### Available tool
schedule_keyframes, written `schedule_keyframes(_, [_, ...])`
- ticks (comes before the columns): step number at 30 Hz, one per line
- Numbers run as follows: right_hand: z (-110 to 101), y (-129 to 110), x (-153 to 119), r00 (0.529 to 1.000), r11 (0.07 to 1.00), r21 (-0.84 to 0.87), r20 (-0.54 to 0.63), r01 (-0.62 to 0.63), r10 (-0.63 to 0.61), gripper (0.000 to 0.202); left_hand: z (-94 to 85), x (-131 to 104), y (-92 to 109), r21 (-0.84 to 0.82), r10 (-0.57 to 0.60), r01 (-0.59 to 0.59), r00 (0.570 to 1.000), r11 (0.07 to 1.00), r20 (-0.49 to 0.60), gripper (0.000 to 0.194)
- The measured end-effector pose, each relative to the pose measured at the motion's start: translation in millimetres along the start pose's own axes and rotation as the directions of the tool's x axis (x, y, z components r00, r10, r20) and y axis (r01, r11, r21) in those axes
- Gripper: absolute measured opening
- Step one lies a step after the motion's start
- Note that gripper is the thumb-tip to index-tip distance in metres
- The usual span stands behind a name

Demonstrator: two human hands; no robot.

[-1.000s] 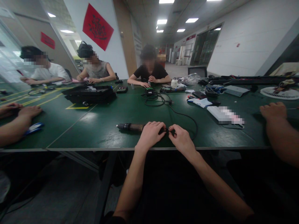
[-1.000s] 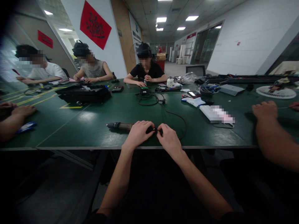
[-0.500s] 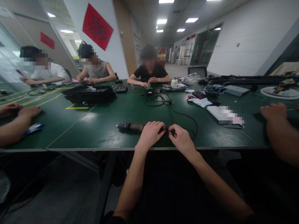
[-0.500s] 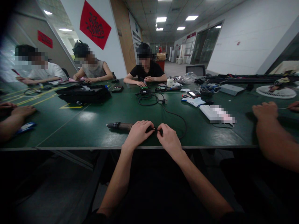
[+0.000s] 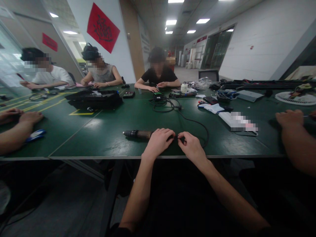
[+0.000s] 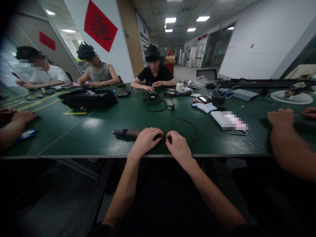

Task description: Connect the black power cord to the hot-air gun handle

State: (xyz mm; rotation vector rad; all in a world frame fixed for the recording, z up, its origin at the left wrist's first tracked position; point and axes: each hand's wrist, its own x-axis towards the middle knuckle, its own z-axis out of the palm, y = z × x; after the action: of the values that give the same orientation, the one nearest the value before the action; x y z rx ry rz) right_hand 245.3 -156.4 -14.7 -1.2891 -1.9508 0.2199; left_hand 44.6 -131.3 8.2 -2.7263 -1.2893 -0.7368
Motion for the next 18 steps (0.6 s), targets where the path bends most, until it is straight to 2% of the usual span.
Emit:
schedule_keyframes(5, [1,-1,4,1.0,1.0,0.013,0.017,-0.004,0.004,0.014,-3.5,1,0,0.03,-0.01,0.01,1.0,1.0,0.01,0.01])
schedule_keyframes(10, [0,-3,10,1.0,1.0,0.017,0.028,-0.006,0.005,0.014,-9.6,4,0,0.024,0.026,-0.028,0.998,0.999,0.055,0.011])
schedule_keyframes(15, [0,-5,13,0.999,0.999,-0.022,0.025,-0.025,0.025,0.013,-6.3,7,-3,-0.016,0.041,-0.04,0.997,0.999,0.063,0.008])
schedule_keyframes(18, [-3,-7,14,1.0,0.999,-0.05,0.012,0.009,-0.008,0.013,-4.6,11,-6,-0.012,0.047,-0.046,0.995,0.999,0.085,0.008])
